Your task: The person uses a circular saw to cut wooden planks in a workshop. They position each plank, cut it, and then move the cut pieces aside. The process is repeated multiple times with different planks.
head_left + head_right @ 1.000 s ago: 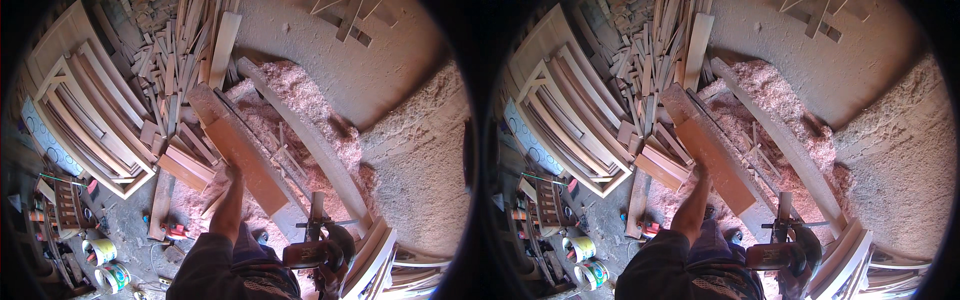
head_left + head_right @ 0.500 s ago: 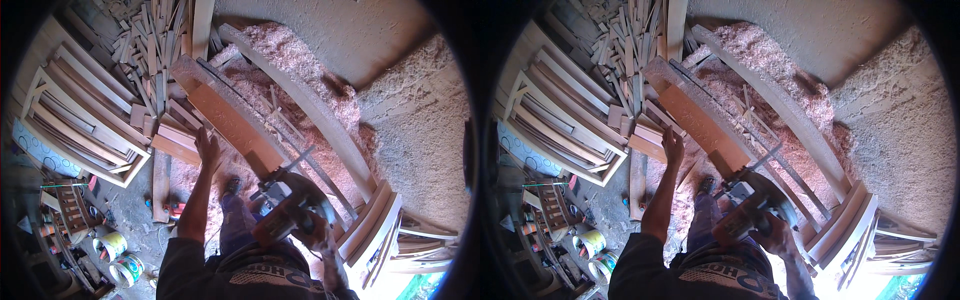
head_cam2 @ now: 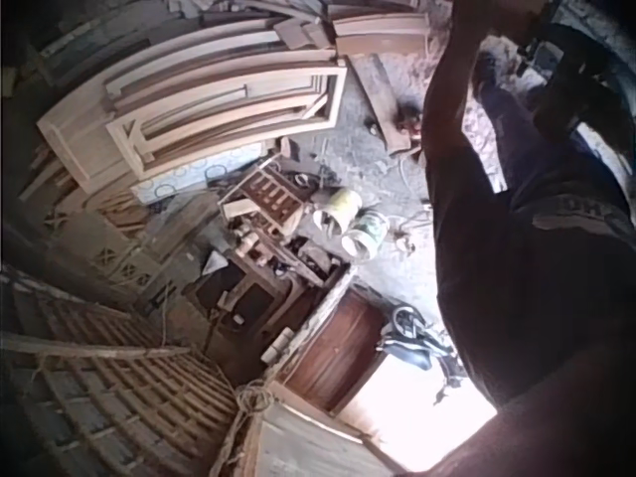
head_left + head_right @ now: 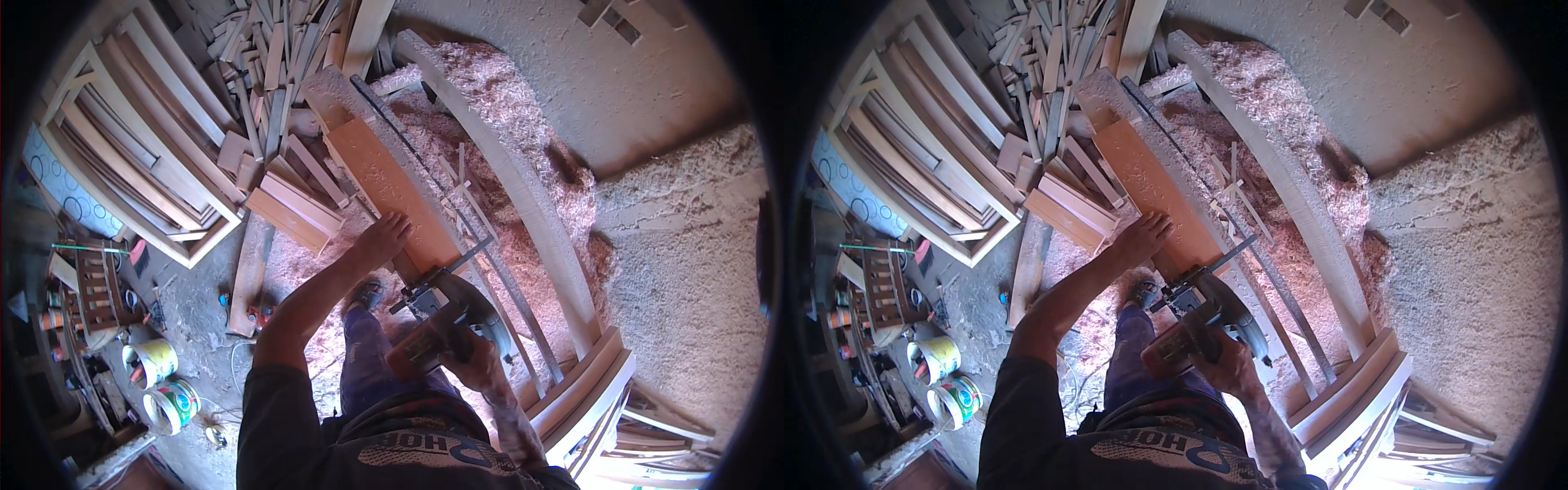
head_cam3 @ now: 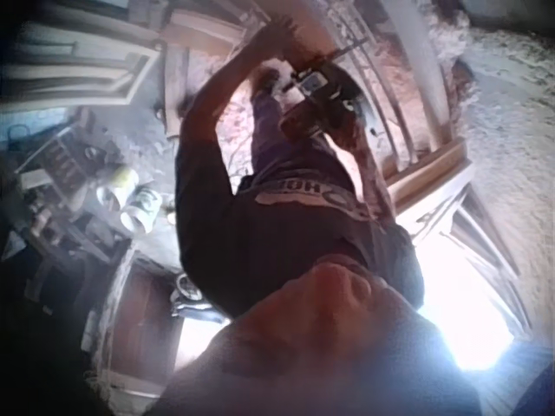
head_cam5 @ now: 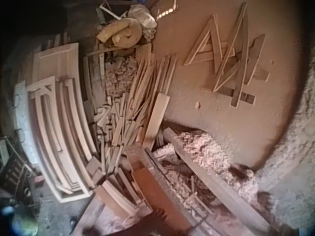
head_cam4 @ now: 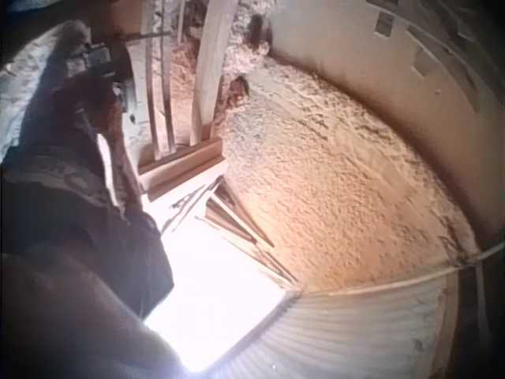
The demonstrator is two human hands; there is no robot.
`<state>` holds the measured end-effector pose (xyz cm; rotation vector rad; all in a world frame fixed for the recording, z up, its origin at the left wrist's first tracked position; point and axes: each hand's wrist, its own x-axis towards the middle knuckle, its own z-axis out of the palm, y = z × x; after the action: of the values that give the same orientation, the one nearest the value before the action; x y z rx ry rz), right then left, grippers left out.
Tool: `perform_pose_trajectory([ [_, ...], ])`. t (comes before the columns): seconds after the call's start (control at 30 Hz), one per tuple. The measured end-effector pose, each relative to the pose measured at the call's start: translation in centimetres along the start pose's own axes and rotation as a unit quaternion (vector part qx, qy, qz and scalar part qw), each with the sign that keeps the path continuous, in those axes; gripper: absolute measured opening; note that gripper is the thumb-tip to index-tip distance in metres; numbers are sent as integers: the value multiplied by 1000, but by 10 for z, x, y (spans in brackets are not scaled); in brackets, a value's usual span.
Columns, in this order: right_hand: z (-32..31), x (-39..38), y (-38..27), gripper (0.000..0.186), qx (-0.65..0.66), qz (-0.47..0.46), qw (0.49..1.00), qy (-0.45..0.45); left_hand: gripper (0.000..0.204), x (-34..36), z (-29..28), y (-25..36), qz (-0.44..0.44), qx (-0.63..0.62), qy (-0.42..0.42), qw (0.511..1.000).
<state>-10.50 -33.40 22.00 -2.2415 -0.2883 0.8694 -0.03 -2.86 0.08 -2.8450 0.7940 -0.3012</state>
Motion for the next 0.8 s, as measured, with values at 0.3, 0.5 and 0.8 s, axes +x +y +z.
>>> perform_pose_trajectory([
  [0.3, 13, 8, 14, 63, 42, -18, 998, -53, 49, -4, 5, -2, -6, -8, -31, 999],
  [0.5, 9, 14, 11, 56, 19, -8, 998, -63, 49, -4, 13, -6, -8, -37, -27, 999],
  [0.8, 20, 59, -32, 51, 13, -37, 998, -57, 64, -21, 30, -61, -19, -82, -37, 996],
])
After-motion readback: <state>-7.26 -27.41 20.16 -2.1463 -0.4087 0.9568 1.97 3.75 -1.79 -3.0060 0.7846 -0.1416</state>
